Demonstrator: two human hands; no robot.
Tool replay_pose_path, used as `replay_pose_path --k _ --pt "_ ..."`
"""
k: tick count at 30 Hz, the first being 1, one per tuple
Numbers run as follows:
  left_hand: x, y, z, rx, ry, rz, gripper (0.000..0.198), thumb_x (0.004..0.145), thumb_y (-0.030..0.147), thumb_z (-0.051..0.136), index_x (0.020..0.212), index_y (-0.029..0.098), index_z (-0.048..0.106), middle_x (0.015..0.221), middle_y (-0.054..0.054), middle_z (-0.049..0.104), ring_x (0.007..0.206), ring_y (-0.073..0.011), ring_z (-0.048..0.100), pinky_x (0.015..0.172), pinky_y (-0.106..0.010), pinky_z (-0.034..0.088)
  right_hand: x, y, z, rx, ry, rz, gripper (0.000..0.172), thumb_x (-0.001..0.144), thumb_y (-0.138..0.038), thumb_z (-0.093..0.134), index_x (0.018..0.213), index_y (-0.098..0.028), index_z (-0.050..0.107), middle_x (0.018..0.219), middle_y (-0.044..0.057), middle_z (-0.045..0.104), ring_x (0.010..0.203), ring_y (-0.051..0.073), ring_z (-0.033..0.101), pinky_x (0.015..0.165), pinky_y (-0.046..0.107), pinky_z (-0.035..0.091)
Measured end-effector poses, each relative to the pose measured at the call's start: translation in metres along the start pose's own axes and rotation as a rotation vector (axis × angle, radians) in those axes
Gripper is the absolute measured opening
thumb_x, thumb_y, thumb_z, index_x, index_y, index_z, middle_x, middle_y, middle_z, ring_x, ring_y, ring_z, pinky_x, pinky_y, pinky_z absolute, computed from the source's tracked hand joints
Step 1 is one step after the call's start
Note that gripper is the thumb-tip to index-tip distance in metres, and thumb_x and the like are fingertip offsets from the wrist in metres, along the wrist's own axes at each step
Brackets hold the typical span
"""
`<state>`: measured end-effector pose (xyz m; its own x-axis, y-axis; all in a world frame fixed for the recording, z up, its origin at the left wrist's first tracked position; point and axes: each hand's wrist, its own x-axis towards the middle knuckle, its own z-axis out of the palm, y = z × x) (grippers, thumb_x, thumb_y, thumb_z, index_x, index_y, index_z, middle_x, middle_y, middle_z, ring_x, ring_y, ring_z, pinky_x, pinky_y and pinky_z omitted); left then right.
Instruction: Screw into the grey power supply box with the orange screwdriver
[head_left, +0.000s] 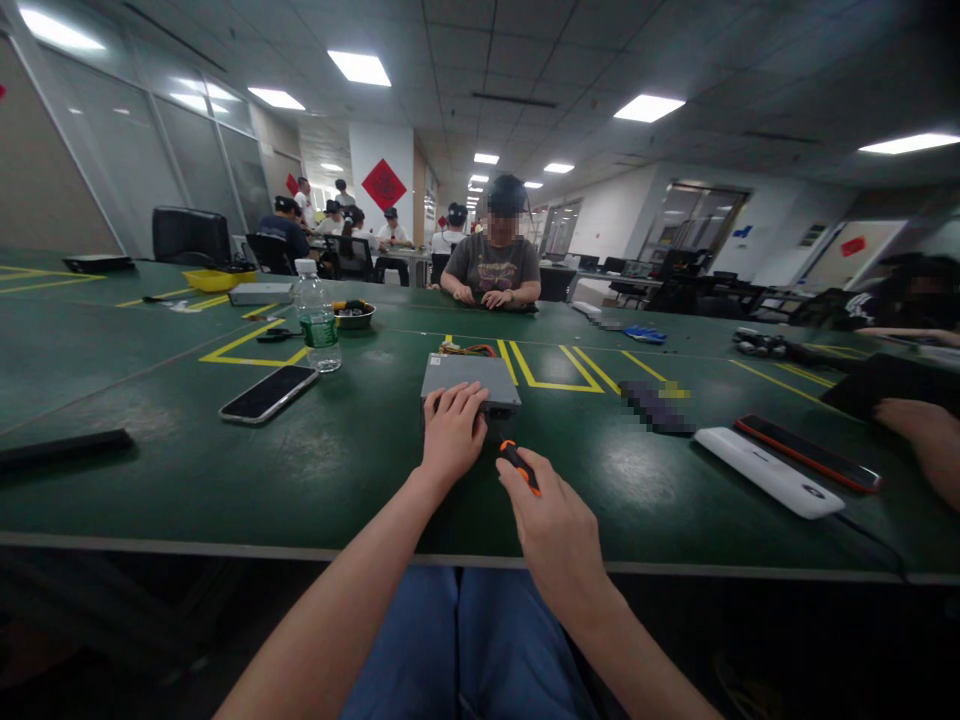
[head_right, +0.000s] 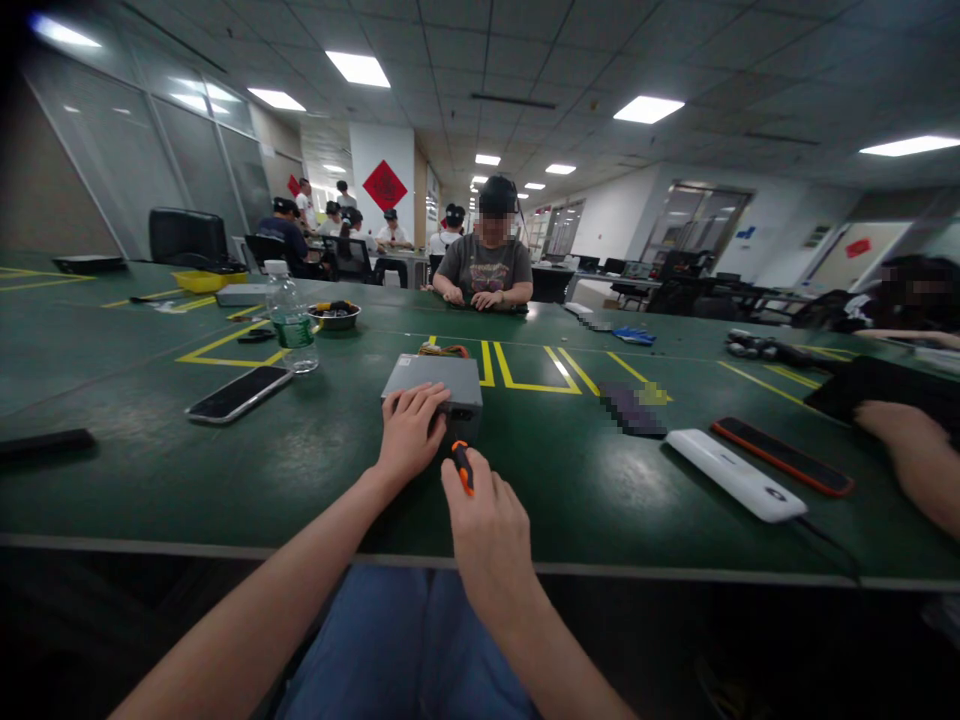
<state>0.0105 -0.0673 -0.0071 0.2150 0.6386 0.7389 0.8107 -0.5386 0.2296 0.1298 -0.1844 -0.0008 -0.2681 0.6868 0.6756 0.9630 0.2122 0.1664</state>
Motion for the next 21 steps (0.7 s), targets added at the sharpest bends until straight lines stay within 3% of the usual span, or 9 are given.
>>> replay_pose_path --k 4,8,13,17,21 --pt "0.0 0.001 -0.001 0.006 -0.005 -0.001 0.034 0.081 0.019 0.044 0.114 0.026 0.051 0.124 -0.001 0.055 0.119 -0.0194 0.042 0.103 -0.041 0.023 0.002 -0.007 0.0 -0.127 -0.159 -0.103 0.029 0.08 -0.002 0.043 0.101 -0.017 0.059 0.103 0.014 0.058 0.08 0.02 0.058 0.066 0.031 0.048" --pt "0.0 0.001 -0.001 0.008 -0.011 -0.01 0.035 0.081 0.018 0.045 0.114 0.026 0.05 0.124 -0.001 0.055 0.119 -0.0195 0.042 0.103 -0.041 0.022 0.003 -0.01 0.005 0.007 -0.285 -0.032 0.032 0.076 0.002 0.041 0.099 -0.013 0.058 0.094 0.013 0.059 0.073 0.019 0.06 0.059 0.027 0.048" --pt "0.0 0.0 0.001 0.018 -0.024 -0.014 0.035 0.08 0.02 0.046 0.114 0.026 0.051 0.125 -0.001 0.054 0.119 -0.0202 0.042 0.104 -0.042 0.021 0.011 -0.015 0.004 0.671 -0.252 0.333 0.024 0.085 -0.015 0.036 0.1 -0.017 0.055 0.087 0.005 0.057 0.059 0.011 0.059 0.059 0.026 0.049" --pt "0.0 -0.001 0.003 0.029 -0.029 -0.008 0.036 0.079 0.019 0.046 0.114 0.026 0.05 0.125 0.0 0.054 0.119 -0.0196 0.042 0.103 -0.041 0.022 0.014 -0.033 0.006 1.376 -0.281 0.681 0.024 0.077 -0.022 0.048 0.101 -0.019 0.05 0.09 0.0 0.056 0.044 0.005 0.051 0.047 0.023 0.046" --pt "0.0 -0.002 0.002 0.026 -0.035 0.0 0.035 0.08 0.02 0.046 0.115 0.026 0.05 0.126 0.0 0.053 0.119 -0.0194 0.042 0.103 -0.041 0.022 0.016 -0.04 0.007 1.816 -0.057 0.934 0.027 0.072 -0.025 0.056 0.097 -0.018 0.05 0.087 0.001 0.058 0.042 0.002 0.04 0.041 0.018 0.035"
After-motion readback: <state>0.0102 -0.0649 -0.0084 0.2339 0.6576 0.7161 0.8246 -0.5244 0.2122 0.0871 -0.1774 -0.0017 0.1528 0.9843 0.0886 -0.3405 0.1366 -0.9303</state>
